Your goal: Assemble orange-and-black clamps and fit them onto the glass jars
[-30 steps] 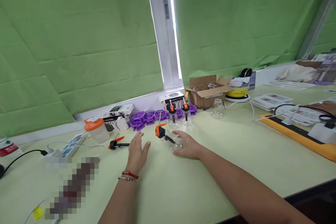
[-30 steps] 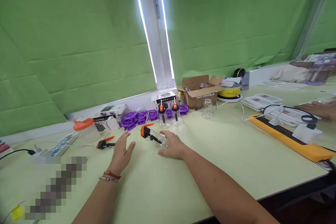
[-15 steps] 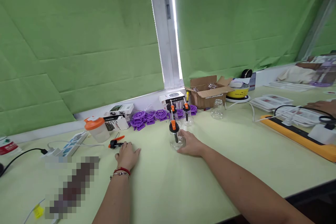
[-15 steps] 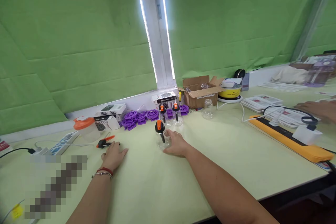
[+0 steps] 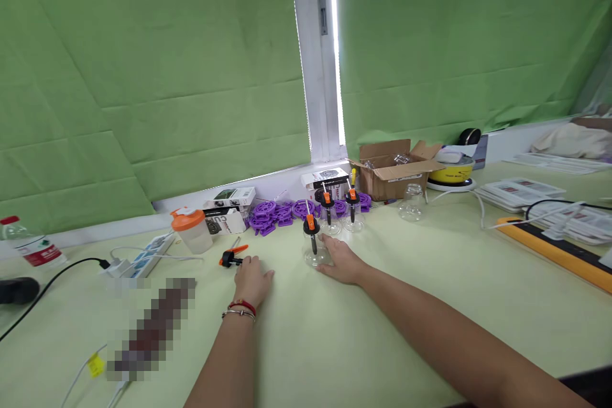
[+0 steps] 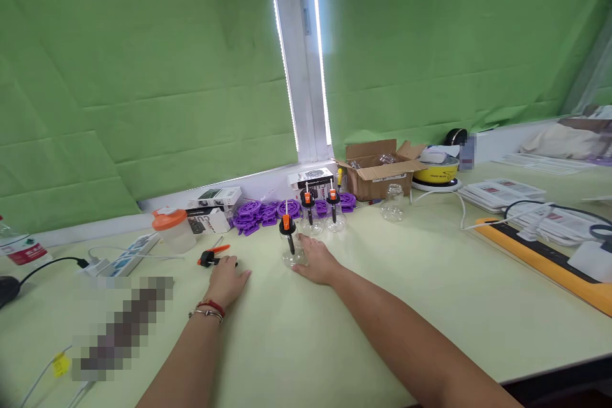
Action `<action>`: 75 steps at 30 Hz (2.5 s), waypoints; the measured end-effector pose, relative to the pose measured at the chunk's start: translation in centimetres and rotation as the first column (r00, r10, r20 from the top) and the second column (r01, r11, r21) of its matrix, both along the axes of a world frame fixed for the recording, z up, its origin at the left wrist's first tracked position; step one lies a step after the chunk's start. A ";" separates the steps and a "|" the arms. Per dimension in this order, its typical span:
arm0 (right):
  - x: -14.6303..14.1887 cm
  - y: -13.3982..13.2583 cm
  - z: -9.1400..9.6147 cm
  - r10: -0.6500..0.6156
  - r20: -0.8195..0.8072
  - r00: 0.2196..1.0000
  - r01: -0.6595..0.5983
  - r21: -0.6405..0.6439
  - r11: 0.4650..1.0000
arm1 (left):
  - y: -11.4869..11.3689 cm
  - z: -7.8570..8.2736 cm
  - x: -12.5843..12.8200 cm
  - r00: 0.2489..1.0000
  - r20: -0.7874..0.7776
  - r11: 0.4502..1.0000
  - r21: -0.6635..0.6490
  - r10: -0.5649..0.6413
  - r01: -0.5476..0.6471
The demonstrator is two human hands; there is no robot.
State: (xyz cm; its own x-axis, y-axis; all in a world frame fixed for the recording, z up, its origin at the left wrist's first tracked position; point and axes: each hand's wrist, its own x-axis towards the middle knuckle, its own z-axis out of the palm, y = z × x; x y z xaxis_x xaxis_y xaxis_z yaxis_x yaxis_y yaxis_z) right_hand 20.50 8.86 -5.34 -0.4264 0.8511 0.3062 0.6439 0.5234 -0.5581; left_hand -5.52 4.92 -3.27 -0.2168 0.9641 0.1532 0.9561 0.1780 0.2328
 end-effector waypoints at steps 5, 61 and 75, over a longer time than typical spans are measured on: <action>-1.5 2.1 -0.2 -0.041 0.028 0.999 0.041 0.001 0.999 | -0.8 0.5 1.4 0.991 0.057 0.993 0.027 -0.118 0.117; 21.8 8.8 -1.2 -0.897 0.148 0.417 0.908 -0.097 0.407 | -0.3 1.9 -1.3 0.708 0.684 0.970 0.004 0.175 -0.243; 21.5 7.7 -0.9 -0.902 0.081 0.425 0.904 -0.089 0.418 | -0.9 2.0 -0.9 0.570 0.822 1.000 0.013 0.002 -0.022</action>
